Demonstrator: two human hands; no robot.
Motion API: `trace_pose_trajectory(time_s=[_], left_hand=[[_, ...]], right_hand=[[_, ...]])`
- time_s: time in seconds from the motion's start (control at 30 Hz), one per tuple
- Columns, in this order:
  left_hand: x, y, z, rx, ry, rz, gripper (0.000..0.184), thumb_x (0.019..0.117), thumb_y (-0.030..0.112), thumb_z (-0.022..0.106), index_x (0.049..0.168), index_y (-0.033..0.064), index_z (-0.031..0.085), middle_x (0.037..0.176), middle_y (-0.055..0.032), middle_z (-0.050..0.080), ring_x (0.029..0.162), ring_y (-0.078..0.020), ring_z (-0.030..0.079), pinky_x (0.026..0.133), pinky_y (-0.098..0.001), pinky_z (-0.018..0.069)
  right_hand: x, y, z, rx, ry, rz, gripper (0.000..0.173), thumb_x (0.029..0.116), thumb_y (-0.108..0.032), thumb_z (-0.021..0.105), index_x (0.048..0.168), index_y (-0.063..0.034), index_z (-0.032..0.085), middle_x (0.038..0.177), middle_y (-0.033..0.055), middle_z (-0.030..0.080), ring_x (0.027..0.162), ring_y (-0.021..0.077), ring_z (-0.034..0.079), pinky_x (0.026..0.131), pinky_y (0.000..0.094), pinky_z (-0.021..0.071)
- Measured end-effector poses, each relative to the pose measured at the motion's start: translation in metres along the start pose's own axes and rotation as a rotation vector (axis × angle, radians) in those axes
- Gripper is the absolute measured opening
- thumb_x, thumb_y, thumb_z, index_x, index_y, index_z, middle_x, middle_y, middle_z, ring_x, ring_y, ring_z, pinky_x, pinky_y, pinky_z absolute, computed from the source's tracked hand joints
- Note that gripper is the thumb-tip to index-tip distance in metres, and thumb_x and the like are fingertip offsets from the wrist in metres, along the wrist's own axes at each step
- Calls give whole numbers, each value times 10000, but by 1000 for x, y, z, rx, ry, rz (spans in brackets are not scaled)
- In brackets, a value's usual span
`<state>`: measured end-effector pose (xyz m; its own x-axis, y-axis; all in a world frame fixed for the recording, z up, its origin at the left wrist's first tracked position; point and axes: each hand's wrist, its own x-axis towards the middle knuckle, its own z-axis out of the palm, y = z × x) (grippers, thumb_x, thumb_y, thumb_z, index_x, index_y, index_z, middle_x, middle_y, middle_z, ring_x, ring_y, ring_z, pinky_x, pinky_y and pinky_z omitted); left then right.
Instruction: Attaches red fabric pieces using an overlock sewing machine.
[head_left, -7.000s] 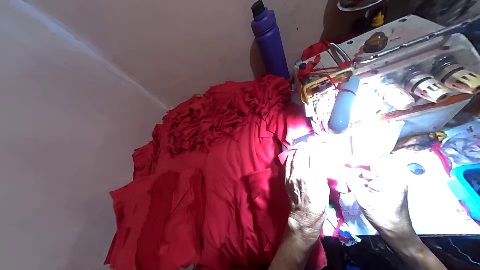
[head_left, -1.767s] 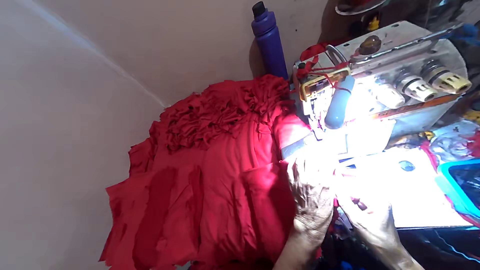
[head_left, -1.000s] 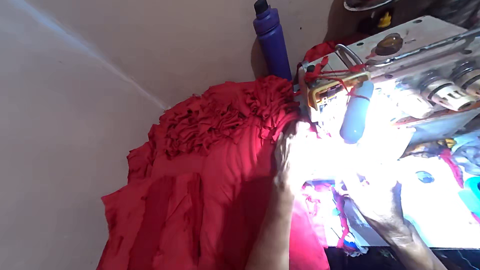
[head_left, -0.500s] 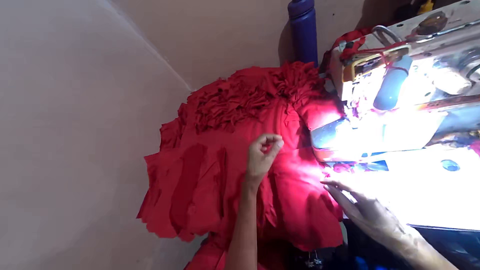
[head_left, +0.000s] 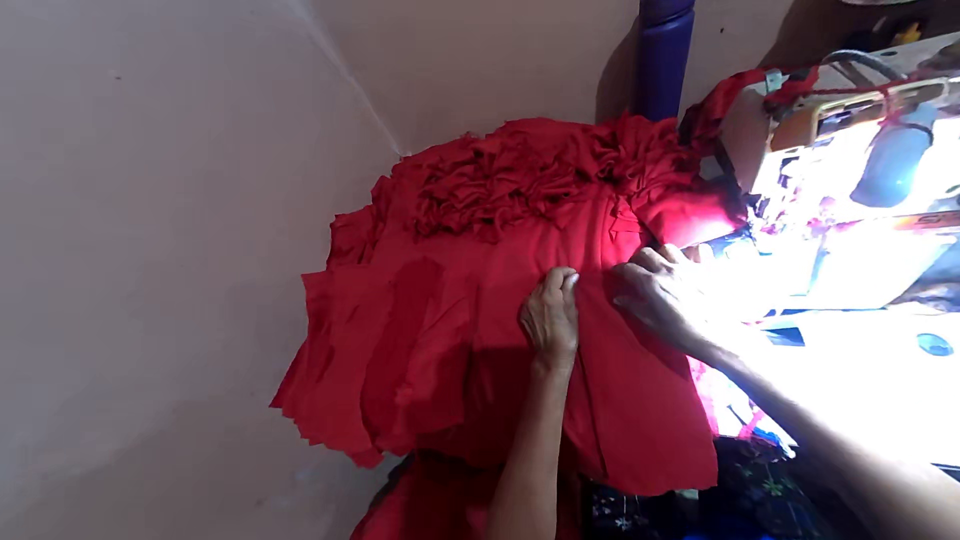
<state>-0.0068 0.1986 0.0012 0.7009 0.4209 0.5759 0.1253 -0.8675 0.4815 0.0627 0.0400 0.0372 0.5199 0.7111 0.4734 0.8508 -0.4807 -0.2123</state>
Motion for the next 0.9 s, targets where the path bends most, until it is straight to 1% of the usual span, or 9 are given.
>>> trace_pose_trajectory(time_s=[0.1, 0.17, 0.23, 0.33, 0.43, 0.53, 0.7, 0.8, 0.9], left_hand=[[2, -4, 1, 23, 91, 67, 173, 1017, 160, 610, 1065, 57, 740, 1122, -152, 678, 968, -325, 673, 773, -485, 542], [5, 0, -8, -39, 141, 98, 148, 987, 153, 659, 1032, 62, 765, 1178, -145, 669, 993, -289, 668, 811, -451, 541], [5, 8, -19, -95, 144, 219, 120, 959, 107, 676, 990, 33, 766, 1063, -140, 704, 948, -263, 684, 817, -413, 548], [-2, 24, -35, -121, 54, 342, 129, 970, 101, 645, 979, 22, 745, 944, -121, 716, 885, -258, 682, 771, -407, 516], [-5, 28, -42, -149, 55, 351, 152, 986, 111, 619, 987, 18, 740, 921, -117, 725, 843, -241, 685, 766, -397, 510], [-3, 29, -51, -185, 56, 273, 157, 1005, 115, 607, 1027, 15, 726, 963, -119, 729, 843, -238, 684, 756, -412, 511], [-4, 23, -54, -257, 70, 197, 148, 1017, 145, 615, 1047, 21, 690, 909, -83, 692, 761, -121, 640, 705, -262, 522], [-14, 20, -53, -357, 36, 204, 138, 997, 110, 632, 1028, -4, 701, 906, -81, 701, 771, -70, 646, 732, -197, 528], [-36, 19, -62, -445, 59, 250, 126, 951, 41, 655, 1023, -44, 711, 928, -88, 722, 845, -62, 680, 816, -206, 556]], right_hand=[[2, 3, 6, -10, 0, -8, 198, 902, -161, 707, 1081, -75, 721, 963, 147, 657, 978, 394, 625, 828, 571, 442], [1, 4, 7, 26, 21, -16, 258, 897, -161, 709, 1144, -84, 718, 1014, 151, 664, 1008, 409, 616, 834, 589, 441], [2, 7, 2, 105, 42, -31, 352, 873, -208, 744, 1213, -121, 716, 1097, 129, 674, 1035, 392, 607, 823, 584, 428], [2, 3, -13, 260, 44, -37, 293, 871, -193, 754, 1151, -108, 746, 1160, 124, 671, 1039, 383, 598, 815, 601, 414], [0, 7, -15, 382, 105, -96, 151, 856, -198, 713, 964, -107, 766, 1081, 83, 687, 982, 325, 598, 787, 551, 401], [-6, 12, -13, 359, 72, -132, 135, 870, -214, 733, 909, -86, 750, 968, 82, 699, 954, 329, 622, 811, 563, 421], [-20, 14, -19, 264, 94, -183, 167, 910, -208, 685, 834, -73, 747, 895, 81, 694, 946, 337, 626, 835, 562, 432], [-32, 16, -24, 315, 144, -189, 293, 969, -279, 585, 844, -71, 749, 879, 69, 685, 904, 289, 625, 775, 483, 454], [-54, 5, -36, 366, 180, -161, 242, 966, -206, 576, 964, -85, 785, 971, 53, 709, 963, 231, 648, 857, 426, 485]])
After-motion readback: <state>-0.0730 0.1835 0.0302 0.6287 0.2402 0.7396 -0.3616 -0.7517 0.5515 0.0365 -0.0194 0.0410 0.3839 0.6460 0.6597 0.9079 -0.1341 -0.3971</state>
